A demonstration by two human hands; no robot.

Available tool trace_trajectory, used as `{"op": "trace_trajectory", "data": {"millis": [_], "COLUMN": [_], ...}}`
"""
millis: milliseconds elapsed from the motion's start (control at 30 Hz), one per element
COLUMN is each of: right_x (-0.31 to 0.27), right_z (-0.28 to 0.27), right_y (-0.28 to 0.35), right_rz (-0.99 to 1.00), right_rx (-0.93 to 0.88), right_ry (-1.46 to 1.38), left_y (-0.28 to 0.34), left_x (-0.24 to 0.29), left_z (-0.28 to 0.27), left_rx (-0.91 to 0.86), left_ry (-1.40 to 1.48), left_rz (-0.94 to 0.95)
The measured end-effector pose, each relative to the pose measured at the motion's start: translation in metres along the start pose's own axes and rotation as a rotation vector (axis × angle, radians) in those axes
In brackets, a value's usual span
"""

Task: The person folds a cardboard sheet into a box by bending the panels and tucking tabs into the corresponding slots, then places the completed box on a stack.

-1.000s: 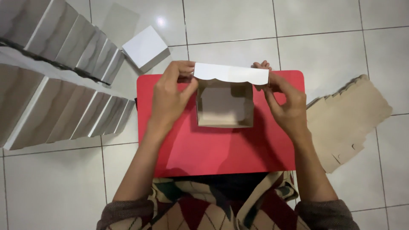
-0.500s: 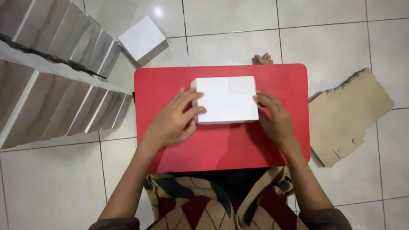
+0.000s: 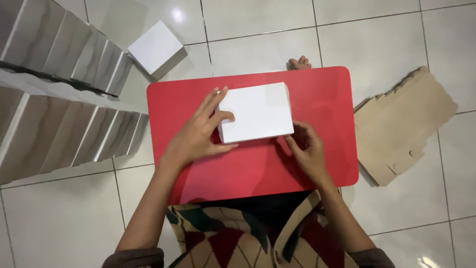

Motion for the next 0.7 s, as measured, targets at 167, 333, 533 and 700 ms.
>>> {"op": "trace_trajectory", "data": {"millis": [167,333,533,700], "right_x": [0.007,0.024,-0.01,-0.003], "right_z": [-0.004,-0.004,0.0,0.0], "right_y": [-0.002,0.003,-0.002,-0.002], "right_rz": [0.004,0.008,-0.038,-0.04], "right_rx": [0.066,0.09,0.101,0.11], "right_ry": [-0.005,-0.007,0.034,0.089], "left_y": [0.0,0.001,-0.003,-0.001], "left_x": [0.002,0.001,0.006,0.008], "left_z": [-0.003,-0.001,-0.018,-0.021], "left_rx": [0.025,-0.009,0.009,-0.005], "left_ry": [0.011,0.043,0.125,0.152], "left_rz": [0.001,-0.007,-0.009,-0.006]}}
Point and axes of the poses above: each hand's wrist, its own y-axis away from the middle knuckle, its own z-axis out of the palm, x = y × z, the point moved 9 cm from there along -y, towards the middle knuckle, and after that the axes turned 5 degrees about -z, right-handed, at the moved point
